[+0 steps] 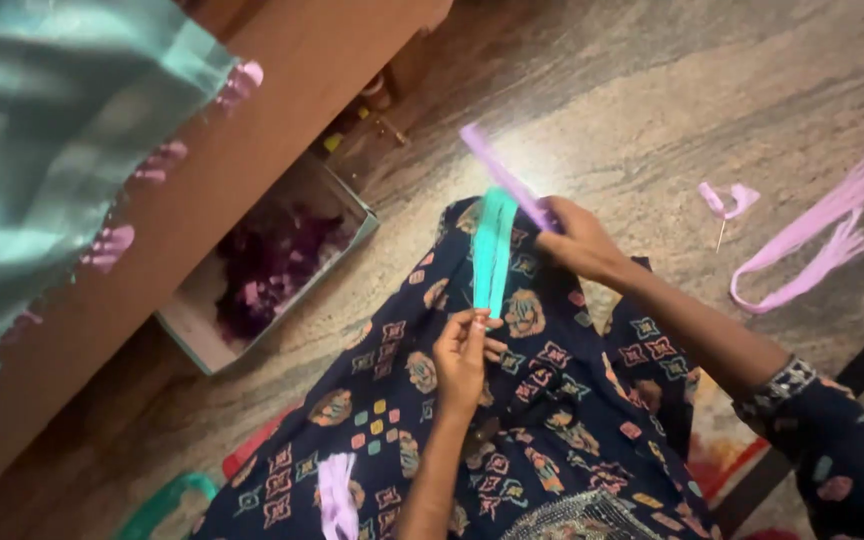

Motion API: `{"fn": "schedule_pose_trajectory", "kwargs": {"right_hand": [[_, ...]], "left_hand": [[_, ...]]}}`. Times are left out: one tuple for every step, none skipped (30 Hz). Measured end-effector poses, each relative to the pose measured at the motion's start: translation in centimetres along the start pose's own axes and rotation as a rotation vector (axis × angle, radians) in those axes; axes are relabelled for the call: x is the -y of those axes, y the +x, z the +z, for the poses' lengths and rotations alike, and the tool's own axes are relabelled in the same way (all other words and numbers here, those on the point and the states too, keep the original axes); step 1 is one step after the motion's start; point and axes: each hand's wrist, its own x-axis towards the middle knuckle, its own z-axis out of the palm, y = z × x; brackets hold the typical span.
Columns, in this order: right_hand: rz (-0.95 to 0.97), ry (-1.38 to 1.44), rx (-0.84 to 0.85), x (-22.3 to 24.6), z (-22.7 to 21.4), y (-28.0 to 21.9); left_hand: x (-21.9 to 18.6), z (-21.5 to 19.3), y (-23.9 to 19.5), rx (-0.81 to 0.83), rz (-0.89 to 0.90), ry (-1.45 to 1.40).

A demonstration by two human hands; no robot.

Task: Attaching and combing out decorative tassels on the edge of a light blue fabric/saree.

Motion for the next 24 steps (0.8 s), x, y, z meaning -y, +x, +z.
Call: {"fn": "schedule_pose_trajectory", "kwargs": {"right_hand": [[-0.001,-0.005,0.009,-0.3,1.3,-0.5],[-0.347,-0.261,-0.04,-0.5,2.6,-0.9],[-0.694,-0.513,-0.09,-0.8,3.8,-1.3],[-0.696,-0.515,-0.087,0.9,4.5,-2.8],[-0.65,-0.509,0.095,2.5,5.4,-4.1],[-0.601,-0.5,0.278,4.0,6.2,-5.4],[-0.604,-0.5,0.269,4.3,6.1,-4.9],[-0.554,-0.683,0.337,4.5,6.0,-4.3],[-0.495,-0.864,0.404,4.7,5.9,-3.9],[-0.496,-0.861,0.396,2.5,5.5,-1.5],[-0.52,-0.79,0.244,-0.1,5.2,0.3],[-0.537,-0.72,0.091,-2.7,4.8,2.1],[-0.533,-0.725,0.103,-2.0,4.5,1.3],[-0.437,-0.612,-0.062,-1.2,4.2,0.3],[-0.354,-0.494,-0.23,-0.1,3.6,-0.3],[-0.366,-0.498,-0.226,-0.7,3.4,-1.0],[-0.68,-0.658,0.026,-0.9,3.6,-1.2],[-0.991,-0.809,0.289,-1.0,3.5,-1.4],[-1.006,-0.81,0.262,0.0,3.0,-0.6],[-0.683,-0.716,0.173,1.1,2.4,0.2],[-0.36,-0.611,0.11,1.8,2.1,0.6],[-0.371,-0.612,0.113,0.7,2.4,1.2],[-0.345,-0.568,-0.089,-0.5,2.5,1.8],[-0.317,-0.518,-0.289,-1.6,2.6,2.5]], "left_hand": [[-0.1,-0.2,-0.6,-0.008,0.001,-0.006],[-0.2,-0.4,-1.2,-0.004,0.035,0.056],[-0.4,-0.6,-1.5,0.007,0.07,0.12],[-0.3,-0.6,-2.1,0.004,0.071,0.118],[-0.2,-0.9,-2.4,-0.019,0.076,0.121],[-0.1,-1.1,-2.7,-0.042,0.082,0.124],[1.7,-1.8,-2.8,-0.036,0.087,0.128],[3.5,-2.4,-2.8,-0.055,0.074,0.087],[5.3,-3.0,-3.0,-0.075,0.06,0.047],[5.4,-3.3,-3.0,-0.07,0.064,0.052],[5.7,-3.3,-3.8,-0.088,0.014,0.034],[6.0,-3.3,-4.5,-0.105,-0.035,0.016],[5.7,-3.2,-5.2,-0.111,-0.042,0.006],[5.2,-3.0,-6.0,-0.127,-0.038,0.059],[4.6,-2.8,-6.4,-0.146,-0.017,0.116],[5.3,-2.4,-7.1,-0.153,-0.009,0.11],[5.5,-2.5,-7.3,-0.15,0.006,0.093],[5.5,-2.6,-7.4,-0.145,0.02,0.076],[5.8,-2.8,-7.0,-0.136,0.044,0.09],[6.0,-3.2,-6.4,-0.11,0.106,0.084],[6.8,-3.1,-6.6,-0.1,0.153,0.063],[5.5,-3.1,-6.9,-0.108,0.161,0.063],[4.4,-2.6,-7.1,-0.123,0.146,0.113],[3.3,-2.3,-7.2,-0.139,0.129,0.162]]}}
